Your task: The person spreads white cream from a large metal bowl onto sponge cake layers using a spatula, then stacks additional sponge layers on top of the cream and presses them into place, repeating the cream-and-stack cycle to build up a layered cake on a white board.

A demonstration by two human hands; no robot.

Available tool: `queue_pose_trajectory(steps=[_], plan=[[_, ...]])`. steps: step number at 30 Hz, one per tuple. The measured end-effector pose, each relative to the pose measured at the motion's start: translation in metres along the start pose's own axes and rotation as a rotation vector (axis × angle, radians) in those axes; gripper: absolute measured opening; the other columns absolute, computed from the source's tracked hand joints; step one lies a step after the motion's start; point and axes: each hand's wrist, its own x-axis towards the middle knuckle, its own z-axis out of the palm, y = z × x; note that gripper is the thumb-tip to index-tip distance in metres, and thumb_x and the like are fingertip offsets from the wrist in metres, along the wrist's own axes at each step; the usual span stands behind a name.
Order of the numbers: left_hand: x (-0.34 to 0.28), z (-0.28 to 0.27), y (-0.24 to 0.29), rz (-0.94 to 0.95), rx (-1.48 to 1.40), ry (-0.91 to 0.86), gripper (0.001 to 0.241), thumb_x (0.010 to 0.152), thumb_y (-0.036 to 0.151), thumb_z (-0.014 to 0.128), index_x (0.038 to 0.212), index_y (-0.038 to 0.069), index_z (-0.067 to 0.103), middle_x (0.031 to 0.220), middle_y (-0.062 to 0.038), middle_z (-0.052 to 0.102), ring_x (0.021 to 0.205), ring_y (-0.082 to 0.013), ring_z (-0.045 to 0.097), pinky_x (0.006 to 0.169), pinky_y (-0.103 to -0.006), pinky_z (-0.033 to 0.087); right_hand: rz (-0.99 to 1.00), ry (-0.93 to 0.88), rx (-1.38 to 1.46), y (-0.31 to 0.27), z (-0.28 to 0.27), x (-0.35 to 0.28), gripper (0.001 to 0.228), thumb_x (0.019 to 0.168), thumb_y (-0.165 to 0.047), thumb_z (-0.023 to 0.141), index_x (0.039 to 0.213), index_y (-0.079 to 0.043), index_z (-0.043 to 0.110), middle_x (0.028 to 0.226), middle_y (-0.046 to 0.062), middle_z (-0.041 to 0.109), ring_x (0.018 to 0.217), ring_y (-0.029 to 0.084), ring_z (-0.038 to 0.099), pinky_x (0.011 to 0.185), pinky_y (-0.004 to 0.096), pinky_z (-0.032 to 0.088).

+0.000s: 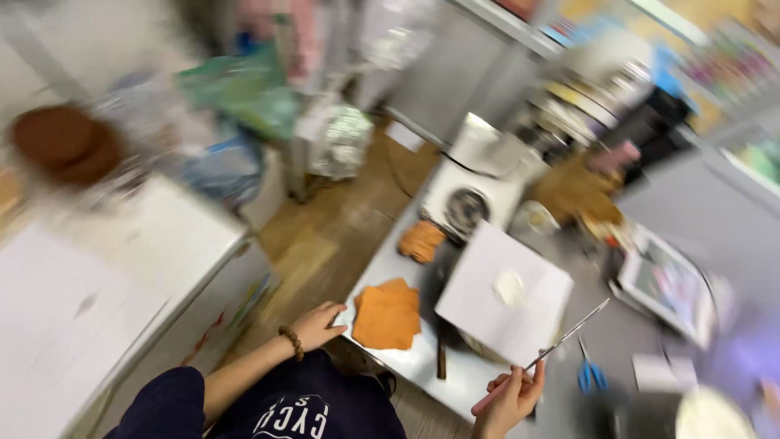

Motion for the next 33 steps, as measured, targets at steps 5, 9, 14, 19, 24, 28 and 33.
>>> queue_pose_trajectory(steps=[5,9,14,19,24,28,33], plan=[[0.034,-0.007,0.07,0.229,-0.072,-0.053,0.06,0.089,0.035,0.065,0.143,0.014,0.05,0.141,-0.009,0.055,0.113,-0.0271,0.067,0.095,-0.0388,0.054,-0.054,0.407,-0.138,-0.01,-0.132,-0.031,0.052,0.102,-0.007,0.058,0.153,-0.005,0.049,0.096,0.001,0.053,0.061,0.007,0.046,0.047,0.024,0.037],[0.052,0.024,0.111,0.362,-0.208,-0.022,0.057,0.09,0.031,0.065,0.142,0.01,0.05,0.144,-0.01,0.053,0.114,-0.0267,0.067,0.096,-0.037,0.053,-0.1,0.577,-0.32,-0.026,-0.22,-0.013,0.043,0.105,-0.011,0.058,0.147,-0.008,0.056,0.093,0.0,0.054,0.058,0.006,0.046,0.047,0.023,0.039],[0.066,0.084,0.114,0.336,0.348,-0.028,0.072,0.089,0.051,0.065,0.148,0.017,0.042,0.153,-0.009,0.041,0.143,-0.0348,0.037,0.115,-0.0483,0.036,-0.135,0.604,-0.497,-0.025,-0.296,0.084,0.042,0.103,-0.011,0.06,0.145,-0.009,0.059,0.092,0.003,0.058,0.063,0.01,0.048,0.052,0.027,0.041],[0.068,0.126,0.083,0.116,0.825,-0.104,0.103,0.087,0.074,0.053,0.162,0.016,0.011,0.17,-0.014,0.001,0.155,-0.0394,-0.003,0.121,-0.0576,0.008,-0.513,0.541,-0.908,-0.007,-0.338,0.147,0.034,0.102,-0.006,0.064,0.136,-0.002,0.065,0.119,0.014,0.071,0.092,0.025,0.066,0.081,0.037,0.053],[0.059,0.14,0.071,0.472,0.512,0.441,0.093,0.083,0.067,0.041,0.159,0.018,0.017,0.169,-0.008,0.009,0.155,-0.0333,0.007,0.12,-0.0595,0.006,-0.396,0.513,-0.998,0.012,-0.352,0.107,0.032,0.102,-0.009,0.064,0.133,-0.005,0.068,0.11,0.018,0.069,0.096,0.034,0.068,0.082,0.041,0.054],[0.077,0.133,0.082,0.495,0.512,0.506,0.088,0.087,0.067,0.037,0.159,0.021,0.02,0.169,-0.006,0.011,0.156,-0.0317,0.008,0.122,-0.0584,0.007,-0.207,0.498,-1.054,0.009,-0.353,0.023,0.038,0.1,-0.011,0.065,0.138,-0.011,0.068,0.096,0.015,0.068,0.082,0.03,0.065,0.075,0.042,0.052],[0.107,0.11,0.077,0.565,0.592,0.454,0.085,0.087,0.068,0.036,0.156,0.021,0.023,0.168,-0.008,0.013,0.153,-0.0307,0.009,0.119,-0.0544,0.008,-0.088,0.506,-1.061,0.04,-0.367,-0.059,0.041,0.097,-0.013,0.067,0.138,-0.015,0.07,0.086,0.011,0.064,0.074,0.021,0.061,0.072,0.036,0.051]])
